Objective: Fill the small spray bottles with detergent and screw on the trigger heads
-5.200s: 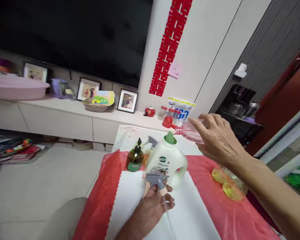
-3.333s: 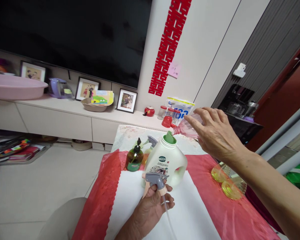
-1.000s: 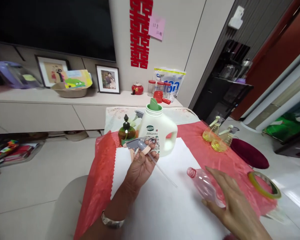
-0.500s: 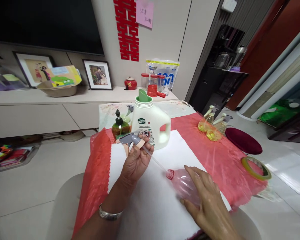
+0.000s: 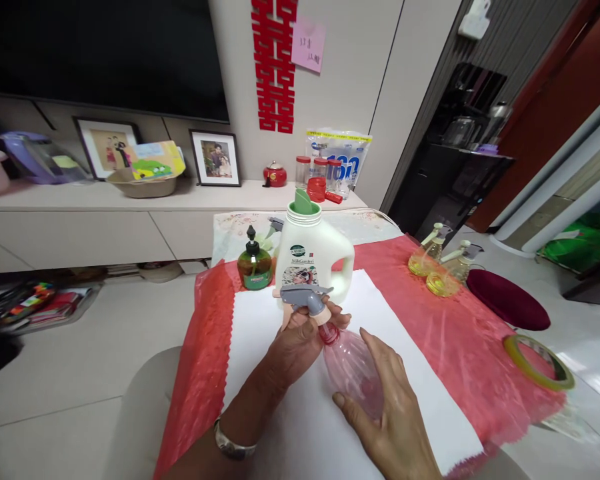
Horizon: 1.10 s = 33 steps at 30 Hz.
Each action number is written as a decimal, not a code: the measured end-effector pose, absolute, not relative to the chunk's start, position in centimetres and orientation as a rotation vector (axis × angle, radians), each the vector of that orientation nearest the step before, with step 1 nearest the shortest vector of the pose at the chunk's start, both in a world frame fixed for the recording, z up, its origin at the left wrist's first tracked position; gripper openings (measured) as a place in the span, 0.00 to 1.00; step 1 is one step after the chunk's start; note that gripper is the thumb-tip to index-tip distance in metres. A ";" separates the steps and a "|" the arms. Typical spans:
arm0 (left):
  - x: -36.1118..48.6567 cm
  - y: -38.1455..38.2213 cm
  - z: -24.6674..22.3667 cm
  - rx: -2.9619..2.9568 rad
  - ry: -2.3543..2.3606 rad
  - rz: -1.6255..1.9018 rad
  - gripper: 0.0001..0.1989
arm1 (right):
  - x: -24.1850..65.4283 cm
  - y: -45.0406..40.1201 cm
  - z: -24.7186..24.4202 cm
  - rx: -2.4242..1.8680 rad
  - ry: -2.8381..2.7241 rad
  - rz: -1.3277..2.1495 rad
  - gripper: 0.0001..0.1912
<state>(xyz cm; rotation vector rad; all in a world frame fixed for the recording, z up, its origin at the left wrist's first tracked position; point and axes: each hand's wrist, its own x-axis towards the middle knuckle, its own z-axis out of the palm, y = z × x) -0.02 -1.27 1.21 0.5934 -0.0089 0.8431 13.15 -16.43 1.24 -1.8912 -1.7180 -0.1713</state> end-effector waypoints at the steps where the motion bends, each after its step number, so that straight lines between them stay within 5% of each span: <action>1: 0.0 -1.3 1.2 0.609 -0.013 0.839 0.17 | 13.1 -16.3 1.2 -1.888 -1.694 -0.144 0.37; 15: 0.1 -1.7 1.6 0.591 -0.038 0.766 0.17 | 10.1 -15.7 1.5 -1.704 -1.202 0.343 0.34; 26: 0.3 -2.0 1.2 0.601 -0.056 0.700 0.18 | 10.4 -14.9 0.1 -1.150 -0.575 1.065 0.37; 33: 0.9 -2.8 1.9 0.689 0.058 0.784 0.19 | 11.5 -15.2 -1.5 -1.169 -0.579 1.045 0.35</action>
